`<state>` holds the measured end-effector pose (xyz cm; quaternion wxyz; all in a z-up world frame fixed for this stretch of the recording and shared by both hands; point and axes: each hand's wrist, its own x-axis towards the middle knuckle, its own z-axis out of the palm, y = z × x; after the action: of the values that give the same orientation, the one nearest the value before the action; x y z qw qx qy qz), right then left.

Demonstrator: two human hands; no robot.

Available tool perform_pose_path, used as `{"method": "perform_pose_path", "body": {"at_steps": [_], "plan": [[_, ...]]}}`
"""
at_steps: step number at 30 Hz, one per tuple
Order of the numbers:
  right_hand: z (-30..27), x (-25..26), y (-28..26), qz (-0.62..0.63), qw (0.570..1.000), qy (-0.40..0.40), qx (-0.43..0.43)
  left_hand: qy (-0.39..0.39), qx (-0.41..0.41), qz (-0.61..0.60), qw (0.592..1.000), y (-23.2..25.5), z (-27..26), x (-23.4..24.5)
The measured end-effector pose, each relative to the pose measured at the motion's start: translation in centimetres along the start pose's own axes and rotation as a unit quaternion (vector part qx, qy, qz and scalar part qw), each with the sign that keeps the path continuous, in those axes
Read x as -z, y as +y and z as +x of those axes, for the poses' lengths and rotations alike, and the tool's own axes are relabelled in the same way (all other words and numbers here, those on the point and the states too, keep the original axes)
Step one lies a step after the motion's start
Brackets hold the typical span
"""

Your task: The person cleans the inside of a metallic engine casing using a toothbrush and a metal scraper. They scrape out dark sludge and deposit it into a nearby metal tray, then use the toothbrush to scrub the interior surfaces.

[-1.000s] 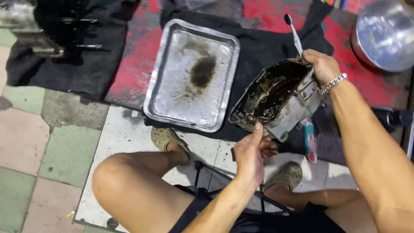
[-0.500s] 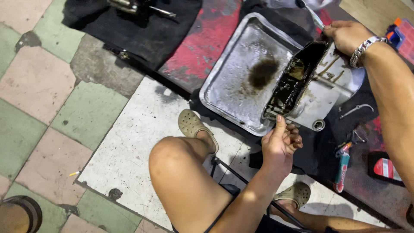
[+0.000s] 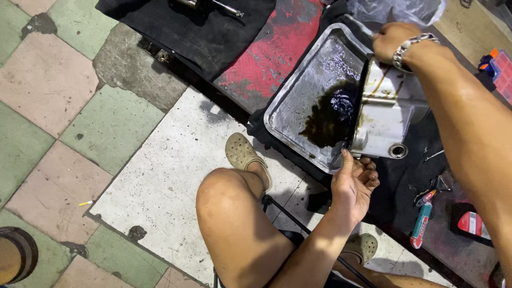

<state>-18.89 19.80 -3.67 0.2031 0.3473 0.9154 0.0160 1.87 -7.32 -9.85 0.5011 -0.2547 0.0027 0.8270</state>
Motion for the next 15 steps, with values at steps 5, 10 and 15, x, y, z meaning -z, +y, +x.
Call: {"method": "perform_pose_path", "body": {"at_steps": [5, 10, 15], "plan": [[1.1, -0.9, -0.6, -0.014, 0.999, -0.034, -0.009, 0.003, -0.001, -0.011, 1.000, 0.0, 0.3, 0.4], [0.5, -1.0, -0.6, 0.003, 0.999, -0.035, -0.026, 0.029, 0.002, -0.013, 0.999, 0.1, 0.5, 0.9], [-2.8, -0.6, 3.3, 0.081, 0.995, 0.002, -0.049, 0.067, -0.007, 0.063, 0.996, -0.4, 0.3, 1.4]]}}
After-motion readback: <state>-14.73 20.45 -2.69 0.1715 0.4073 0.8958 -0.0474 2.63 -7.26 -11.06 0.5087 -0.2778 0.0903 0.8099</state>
